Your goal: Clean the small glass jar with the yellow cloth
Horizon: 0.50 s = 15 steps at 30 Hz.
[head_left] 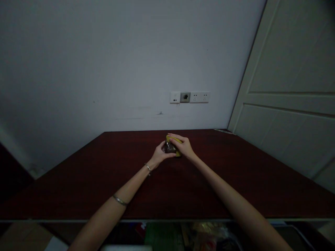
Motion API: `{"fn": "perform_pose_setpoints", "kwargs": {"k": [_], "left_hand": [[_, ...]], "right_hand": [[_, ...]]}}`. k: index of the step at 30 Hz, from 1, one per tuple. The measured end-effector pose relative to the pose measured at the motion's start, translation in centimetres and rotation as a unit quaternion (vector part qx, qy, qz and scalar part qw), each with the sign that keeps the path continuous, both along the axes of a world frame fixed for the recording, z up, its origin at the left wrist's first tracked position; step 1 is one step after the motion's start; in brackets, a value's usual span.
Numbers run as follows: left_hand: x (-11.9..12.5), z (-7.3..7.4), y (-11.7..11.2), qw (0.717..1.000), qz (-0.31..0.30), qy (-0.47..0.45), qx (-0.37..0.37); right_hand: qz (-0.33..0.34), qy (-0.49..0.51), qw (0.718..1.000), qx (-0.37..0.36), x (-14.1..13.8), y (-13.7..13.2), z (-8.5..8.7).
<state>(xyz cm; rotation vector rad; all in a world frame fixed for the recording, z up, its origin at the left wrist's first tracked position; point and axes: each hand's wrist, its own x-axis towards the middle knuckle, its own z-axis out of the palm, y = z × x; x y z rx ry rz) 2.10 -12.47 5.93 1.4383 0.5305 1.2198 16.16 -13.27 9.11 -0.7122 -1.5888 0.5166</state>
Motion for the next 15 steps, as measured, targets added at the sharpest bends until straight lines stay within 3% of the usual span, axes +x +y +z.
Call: {"fn": "perform_pose_setpoints", "kwargs": {"k": [3, 11, 15], "left_hand": [[0.3, 0.3, -0.4, 1.0, -0.001, 0.004, -0.003], [0.6, 0.1, -0.4, 1.0, -0.01, -0.012, 0.003], [0.4, 0.0, -0.1, 1.0, -0.004, 0.013, 0.027]], "right_hand": [[-0.006, 0.025, 1.0, -0.018, 0.0, 0.1, 0.0], [-0.005, -0.067, 0.992, 0.109, 0.3, -1.8, 0.0], [-0.013, -0.051, 0.994, 0.095, 0.0, -2.1, -0.1]]}}
